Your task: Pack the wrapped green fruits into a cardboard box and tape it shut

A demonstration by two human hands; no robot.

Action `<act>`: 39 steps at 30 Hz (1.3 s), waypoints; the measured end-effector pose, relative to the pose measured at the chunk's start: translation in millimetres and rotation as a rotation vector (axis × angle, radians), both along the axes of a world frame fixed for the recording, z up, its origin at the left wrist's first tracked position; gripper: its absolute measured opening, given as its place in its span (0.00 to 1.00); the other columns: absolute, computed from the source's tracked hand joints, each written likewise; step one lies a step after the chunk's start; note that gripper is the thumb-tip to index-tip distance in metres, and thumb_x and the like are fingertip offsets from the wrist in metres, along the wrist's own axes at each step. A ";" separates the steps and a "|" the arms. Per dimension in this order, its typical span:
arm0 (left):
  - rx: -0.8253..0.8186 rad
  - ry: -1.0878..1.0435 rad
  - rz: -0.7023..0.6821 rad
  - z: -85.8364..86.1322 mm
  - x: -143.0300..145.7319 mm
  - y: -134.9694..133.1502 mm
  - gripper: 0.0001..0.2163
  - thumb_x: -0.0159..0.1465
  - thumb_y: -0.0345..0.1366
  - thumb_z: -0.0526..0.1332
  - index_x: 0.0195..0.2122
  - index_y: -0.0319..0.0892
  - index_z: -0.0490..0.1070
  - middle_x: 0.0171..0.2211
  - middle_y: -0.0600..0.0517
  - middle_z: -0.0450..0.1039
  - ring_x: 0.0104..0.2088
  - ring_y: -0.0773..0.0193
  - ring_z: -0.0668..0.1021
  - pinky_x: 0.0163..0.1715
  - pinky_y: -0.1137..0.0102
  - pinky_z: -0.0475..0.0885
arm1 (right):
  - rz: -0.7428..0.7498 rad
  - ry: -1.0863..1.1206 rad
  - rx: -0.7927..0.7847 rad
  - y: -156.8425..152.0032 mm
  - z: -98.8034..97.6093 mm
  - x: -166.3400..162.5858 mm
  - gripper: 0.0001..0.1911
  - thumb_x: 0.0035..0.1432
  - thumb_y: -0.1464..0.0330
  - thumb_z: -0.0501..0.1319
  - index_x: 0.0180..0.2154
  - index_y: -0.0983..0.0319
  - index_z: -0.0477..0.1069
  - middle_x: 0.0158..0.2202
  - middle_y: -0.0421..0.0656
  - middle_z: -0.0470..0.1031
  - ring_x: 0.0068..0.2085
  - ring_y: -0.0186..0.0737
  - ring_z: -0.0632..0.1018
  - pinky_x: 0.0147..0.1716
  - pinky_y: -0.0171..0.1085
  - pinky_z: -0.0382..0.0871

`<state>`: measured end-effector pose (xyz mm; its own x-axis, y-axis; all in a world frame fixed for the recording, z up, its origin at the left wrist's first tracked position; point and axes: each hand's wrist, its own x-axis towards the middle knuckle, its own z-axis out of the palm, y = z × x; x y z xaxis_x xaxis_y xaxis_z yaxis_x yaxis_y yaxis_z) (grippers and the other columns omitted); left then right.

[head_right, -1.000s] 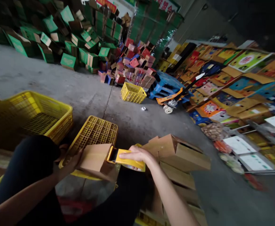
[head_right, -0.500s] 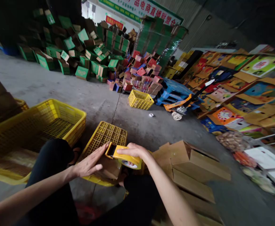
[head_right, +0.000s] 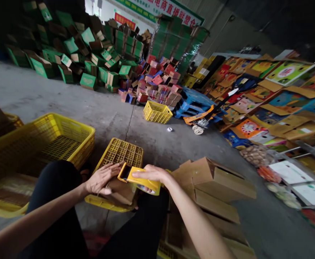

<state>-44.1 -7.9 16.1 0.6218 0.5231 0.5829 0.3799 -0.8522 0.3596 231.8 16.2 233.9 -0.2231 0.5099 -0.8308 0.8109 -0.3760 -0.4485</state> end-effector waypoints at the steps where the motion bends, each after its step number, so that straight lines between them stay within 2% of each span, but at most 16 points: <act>1: 0.013 0.004 0.009 -3.3 -1.9 1.2 0.43 0.71 0.69 0.41 0.72 0.39 0.64 0.68 0.37 0.70 0.73 0.46 0.65 0.73 0.52 0.58 | 0.013 0.013 0.001 1.1 -0.6 0.3 0.24 0.63 0.47 0.67 0.33 0.62 0.75 0.21 0.41 0.80 0.22 0.39 0.80 0.23 0.31 0.73; 7: 0.045 -0.003 0.048 -19.6 -7.6 0.9 0.41 0.71 0.68 0.42 0.72 0.43 0.65 0.68 0.39 0.70 0.73 0.44 0.65 0.73 0.51 0.57 | 0.082 -0.009 0.010 6.9 -1.6 3.8 0.32 0.54 0.39 0.69 0.32 0.63 0.76 0.21 0.43 0.80 0.23 0.40 0.81 0.22 0.32 0.73; 13: 0.071 -0.046 0.075 -21.8 -13.3 -0.6 0.40 0.73 0.65 0.42 0.71 0.40 0.65 0.67 0.38 0.71 0.73 0.44 0.65 0.71 0.50 0.60 | 0.096 -0.023 0.033 7.1 -0.5 11.3 0.34 0.54 0.36 0.67 0.33 0.63 0.77 0.22 0.43 0.80 0.24 0.42 0.81 0.23 0.33 0.73; 17: 0.063 -0.040 0.094 -14.1 -19.4 -3.6 0.36 0.74 0.63 0.45 0.71 0.40 0.65 0.64 0.38 0.74 0.73 0.44 0.65 0.70 0.49 0.62 | 0.065 -0.091 0.090 3.0 -2.4 7.1 0.30 0.54 0.39 0.69 0.32 0.61 0.77 0.25 0.42 0.82 0.27 0.43 0.83 0.24 0.32 0.73; 20: 0.042 0.014 0.120 2.5 -20.8 -9.4 0.35 0.74 0.62 0.50 0.70 0.40 0.66 0.65 0.38 0.74 0.73 0.44 0.65 0.72 0.48 0.60 | 0.051 -0.094 0.074 2.0 -4.8 3.3 0.28 0.54 0.41 0.70 0.33 0.61 0.76 0.24 0.42 0.82 0.27 0.43 0.83 0.25 0.32 0.74; 22: 0.047 0.053 0.129 16.3 -17.4 -14.6 0.39 0.72 0.64 0.53 0.73 0.39 0.62 0.68 0.36 0.70 0.73 0.42 0.64 0.73 0.47 0.58 | 0.060 -0.094 0.077 2.4 -5.1 2.3 0.28 0.55 0.42 0.70 0.33 0.61 0.76 0.23 0.42 0.81 0.26 0.42 0.83 0.24 0.32 0.74; 25: 0.074 0.105 0.102 32.5 -5.9 -21.9 0.47 0.71 0.67 0.52 0.78 0.35 0.46 0.75 0.33 0.55 0.76 0.40 0.58 0.73 0.48 0.57 | 0.071 -0.105 0.091 2.9 -4.2 2.1 0.26 0.56 0.44 0.70 0.33 0.61 0.76 0.21 0.41 0.80 0.25 0.42 0.83 0.24 0.32 0.74; 27: 0.077 0.125 0.092 37.3 2.0 -24.8 0.52 0.69 0.69 0.51 0.79 0.34 0.35 0.77 0.33 0.49 0.77 0.40 0.55 0.73 0.49 0.58 | 0.072 -0.097 0.085 2.5 -4.6 2.6 0.26 0.59 0.44 0.68 0.33 0.62 0.75 0.20 0.41 0.79 0.25 0.42 0.83 0.26 0.33 0.76; 29: 0.073 0.142 0.091 37.6 6.7 -25.7 0.56 0.67 0.71 0.50 0.79 0.33 0.30 0.77 0.32 0.47 0.76 0.40 0.55 0.73 0.50 0.59 | 0.058 -0.091 0.075 1.7 -7.1 3.7 0.25 0.61 0.45 0.67 0.33 0.62 0.75 0.21 0.41 0.80 0.25 0.42 0.83 0.27 0.33 0.77; 34: 0.093 0.200 0.103 32.5 3.9 -22.4 0.56 0.66 0.71 0.53 0.79 0.33 0.30 0.76 0.32 0.51 0.75 0.40 0.60 0.72 0.51 0.61 | 0.038 -0.020 0.055 -1.4 -15.7 6.2 0.26 0.57 0.43 0.69 0.34 0.61 0.75 0.23 0.41 0.81 0.25 0.41 0.82 0.25 0.32 0.75; 39: 0.128 0.214 0.110 29.4 -0.1 -20.7 0.55 0.67 0.69 0.53 0.79 0.33 0.33 0.75 0.32 0.54 0.74 0.41 0.62 0.71 0.51 0.63 | 0.058 -0.029 0.075 -4.3 -12.1 5.1 0.28 0.58 0.42 0.68 0.32 0.61 0.76 0.24 0.42 0.82 0.27 0.42 0.83 0.25 0.33 0.75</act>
